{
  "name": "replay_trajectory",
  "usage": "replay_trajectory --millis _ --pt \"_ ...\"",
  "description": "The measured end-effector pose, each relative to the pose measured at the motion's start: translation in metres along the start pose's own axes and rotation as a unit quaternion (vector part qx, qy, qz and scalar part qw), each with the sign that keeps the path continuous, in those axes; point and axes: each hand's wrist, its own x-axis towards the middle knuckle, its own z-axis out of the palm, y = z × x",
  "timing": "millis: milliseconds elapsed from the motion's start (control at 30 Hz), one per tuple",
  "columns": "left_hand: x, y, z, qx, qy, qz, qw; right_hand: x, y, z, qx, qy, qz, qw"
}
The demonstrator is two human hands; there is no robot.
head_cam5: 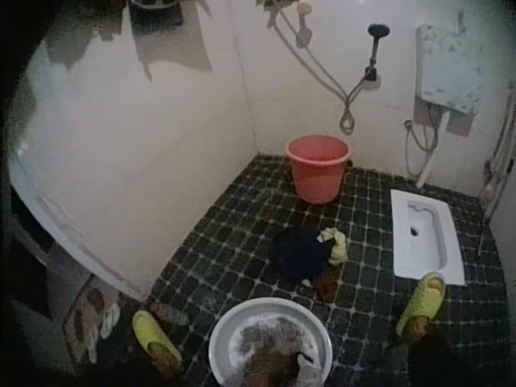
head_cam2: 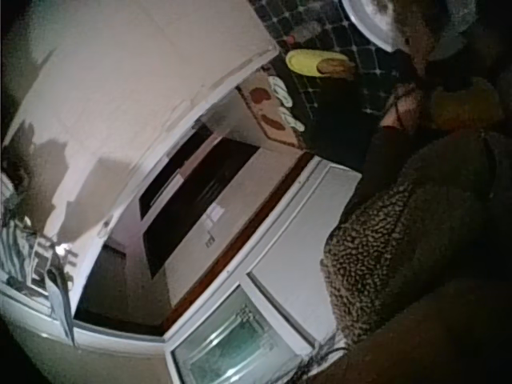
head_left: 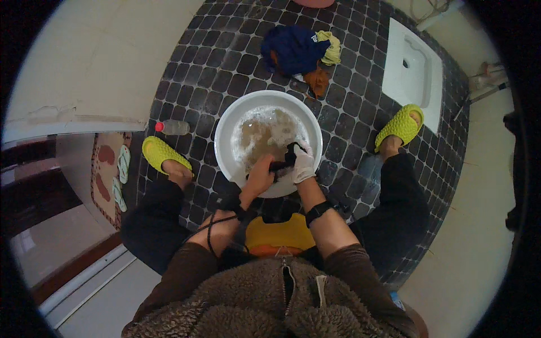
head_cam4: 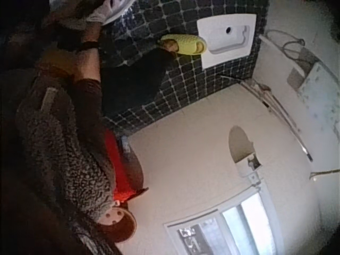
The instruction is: The person sits on the floor and hand washes a blue garment and a black sock in a white basin filled with soapy water. They scrub, rinse, and wring out each item, then place them on the floor beside the basin. Finally, they pour the soapy water into a floor drain and open a window.
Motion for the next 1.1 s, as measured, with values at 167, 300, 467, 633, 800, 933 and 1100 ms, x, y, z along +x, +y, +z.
replay_trajectory --millis 167,300,467,633,800,933,1100 --pt "0.007 0.023 0.022 -0.07 0.073 0.013 0.995 0.002 0.028 -0.013 0.123 -0.219 0.287 0.924" --pt "0.012 0.011 0.02 -0.024 0.067 -0.099 0.993 -0.005 0.05 -0.013 -0.021 -0.134 0.11 0.985" --pt "0.009 0.01 0.017 0.066 0.027 0.204 0.976 -0.018 0.047 -0.004 0.247 -0.306 0.324 0.86" --pt "0.019 -0.012 0.001 0.046 0.154 -0.138 0.977 -0.055 -0.001 0.027 -0.02 -0.118 0.287 0.95" --pt "0.039 -0.042 -0.032 -0.168 0.209 -0.217 0.939 -0.04 -0.054 0.018 -0.114 -0.313 0.217 0.918" --pt "0.035 -0.029 -0.049 -0.265 0.176 -0.212 0.924 -0.03 -0.058 0.009 -0.212 -0.257 0.223 0.916" --pt "0.025 0.005 -0.049 -0.28 0.014 -0.234 0.931 -0.041 -0.043 0.01 0.034 -0.232 0.287 0.929"
